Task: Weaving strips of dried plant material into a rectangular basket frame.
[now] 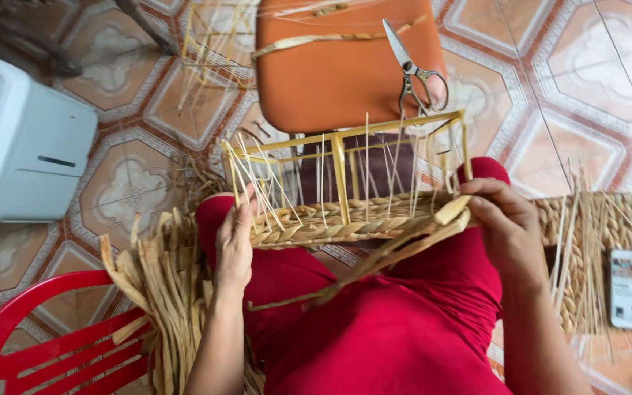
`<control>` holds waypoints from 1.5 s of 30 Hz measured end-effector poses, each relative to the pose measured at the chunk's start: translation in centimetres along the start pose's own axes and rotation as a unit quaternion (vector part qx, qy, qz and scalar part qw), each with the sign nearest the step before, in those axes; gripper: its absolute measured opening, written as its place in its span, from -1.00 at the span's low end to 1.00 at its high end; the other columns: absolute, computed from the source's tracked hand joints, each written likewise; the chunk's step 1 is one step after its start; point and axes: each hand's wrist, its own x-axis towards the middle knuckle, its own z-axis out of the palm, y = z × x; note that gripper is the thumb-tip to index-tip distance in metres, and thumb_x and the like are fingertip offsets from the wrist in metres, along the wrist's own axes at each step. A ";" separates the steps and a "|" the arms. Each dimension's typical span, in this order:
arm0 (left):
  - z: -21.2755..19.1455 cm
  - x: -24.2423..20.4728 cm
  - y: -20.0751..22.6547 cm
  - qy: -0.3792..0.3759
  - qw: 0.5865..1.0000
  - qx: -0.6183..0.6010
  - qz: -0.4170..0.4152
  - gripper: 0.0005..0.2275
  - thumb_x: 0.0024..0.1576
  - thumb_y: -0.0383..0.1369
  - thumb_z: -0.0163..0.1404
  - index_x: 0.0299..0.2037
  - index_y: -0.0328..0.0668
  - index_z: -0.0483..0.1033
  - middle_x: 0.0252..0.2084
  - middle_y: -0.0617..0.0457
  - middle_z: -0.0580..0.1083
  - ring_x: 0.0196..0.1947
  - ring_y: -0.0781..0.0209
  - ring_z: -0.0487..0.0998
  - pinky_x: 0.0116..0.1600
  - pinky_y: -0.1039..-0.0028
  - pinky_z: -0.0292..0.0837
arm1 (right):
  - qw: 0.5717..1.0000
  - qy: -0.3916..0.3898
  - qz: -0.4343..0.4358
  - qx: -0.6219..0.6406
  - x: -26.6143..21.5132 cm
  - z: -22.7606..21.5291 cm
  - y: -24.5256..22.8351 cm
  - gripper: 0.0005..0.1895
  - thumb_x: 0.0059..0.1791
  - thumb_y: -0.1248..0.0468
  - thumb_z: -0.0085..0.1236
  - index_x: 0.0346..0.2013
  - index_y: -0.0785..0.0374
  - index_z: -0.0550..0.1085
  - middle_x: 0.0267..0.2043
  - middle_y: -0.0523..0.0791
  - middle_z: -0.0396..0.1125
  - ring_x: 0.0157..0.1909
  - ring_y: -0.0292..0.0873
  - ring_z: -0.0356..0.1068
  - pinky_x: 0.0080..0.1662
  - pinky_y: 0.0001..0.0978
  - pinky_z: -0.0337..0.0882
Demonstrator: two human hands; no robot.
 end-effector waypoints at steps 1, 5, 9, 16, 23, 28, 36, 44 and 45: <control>0.3 -0.3 -0.4 0.010 0.996 0.075 0.042 -0.40 0.35 0.02 -0.22 0.43 -0.34 0.19 0.45 -0.24 0.26 0.40 0.00 0.31 0.45 0.21 0.12 | 1.000 0.009 0.020 -0.007 -0.6 -0.6 1.0 -0.78 0.13 0.49 -0.02 0.06 0.47 0.48 -0.05 -0.05 0.45 -0.03 -0.24 0.46 0.06 -0.47 0.48; 1.8 -0.6 0.6 0.026 0.990 0.134 -0.019 -0.45 0.35 -0.05 -0.33 0.44 -0.25 0.22 0.29 -0.26 0.43 0.31 0.00 0.44 0.39 0.23 0.23 | 0.999 0.027 0.035 -0.031 -1.7 -2.5 3.0 -0.77 0.13 0.46 0.01 0.07 0.43 0.51 -0.06 -0.08 0.46 -0.06 -0.29 0.45 0.02 -0.49 0.47; 2.1 -0.5 -0.9 0.031 0.987 0.155 0.022 -0.48 0.38 -0.08 -0.37 0.42 -0.26 0.19 0.33 -0.25 0.38 0.36 0.00 0.39 0.43 0.27 0.23 | 0.993 0.017 0.030 -0.117 -1.9 -2.9 3.8 -0.75 0.13 0.43 0.05 0.09 0.35 0.54 -0.07 -0.14 0.45 -0.07 -0.33 0.42 -0.02 -0.52 0.45; 1.5 -1.7 -2.5 0.069 0.981 0.171 0.062 -0.51 0.41 -0.12 -0.33 0.39 -0.31 0.29 0.25 -0.27 0.48 0.30 0.02 0.48 0.40 0.32 0.29 | 0.985 -0.022 0.097 -0.141 -2.2 -3.7 2.7 -0.78 0.07 0.39 0.09 -0.01 0.28 0.58 -0.08 -0.14 0.48 -0.08 -0.29 0.43 -0.02 -0.44 0.49; 2.2 -1.9 -1.7 0.067 0.977 0.184 0.083 -0.52 0.42 -0.10 -0.36 0.41 -0.23 0.25 0.27 -0.22 0.46 0.33 0.05 0.43 0.41 0.35 0.27 | 0.970 -0.125 0.094 -0.185 0.9 -3.6 -2.0 -0.79 0.02 0.32 0.12 -0.07 0.20 0.59 0.01 -0.12 0.47 0.08 -0.26 0.45 0.11 -0.38 0.51; 1.8 -1.3 -2.0 0.139 0.946 0.289 0.036 -0.57 0.40 -0.14 -0.32 0.35 -0.18 0.33 0.24 -0.17 0.48 0.26 0.10 0.47 0.28 0.34 0.41 | 0.879 -0.157 0.104 -0.438 0.6 -1.4 -1.5 -0.69 -0.15 0.25 0.29 -0.11 0.12 0.64 -0.02 -0.19 0.40 -0.10 -0.28 0.48 -0.09 -0.41 0.60; 10.9 -1.6 3.3 -0.049 0.908 0.286 0.301 -0.90 0.35 -0.40 0.01 -0.03 -0.18 0.54 -0.20 0.00 0.56 -0.42 0.37 0.49 -0.40 0.68 0.43 | 0.823 -0.126 -0.043 -0.552 1.0 0.1 -3.3 -0.68 -0.17 0.25 0.30 -0.11 0.11 0.63 -0.02 -0.11 0.40 -0.17 -0.23 0.47 -0.19 -0.38 0.56; 20.6 1.8 2.4 -0.290 0.899 0.284 0.165 -0.87 0.31 -0.40 0.03 -0.09 -0.24 0.63 -0.32 0.08 0.61 -0.47 0.42 0.58 -0.41 0.62 0.47 | 0.939 -0.055 0.131 -0.313 0.7 -0.1 -1.5 -0.77 0.00 0.27 0.16 -0.09 0.31 0.55 -0.27 -0.11 0.54 -0.22 -0.29 0.54 -0.16 -0.43 0.58; 20.9 2.0 2.7 -0.290 0.896 0.314 0.120 -0.87 0.30 -0.40 0.02 -0.13 -0.22 0.64 -0.37 0.07 0.62 -0.52 0.40 0.57 -0.47 0.59 0.47 | 0.939 -0.052 0.125 -0.317 0.5 -0.1 -1.7 -0.77 0.02 0.28 0.13 -0.08 0.32 0.54 -0.28 -0.11 0.54 -0.22 -0.29 0.54 -0.16 -0.44 0.58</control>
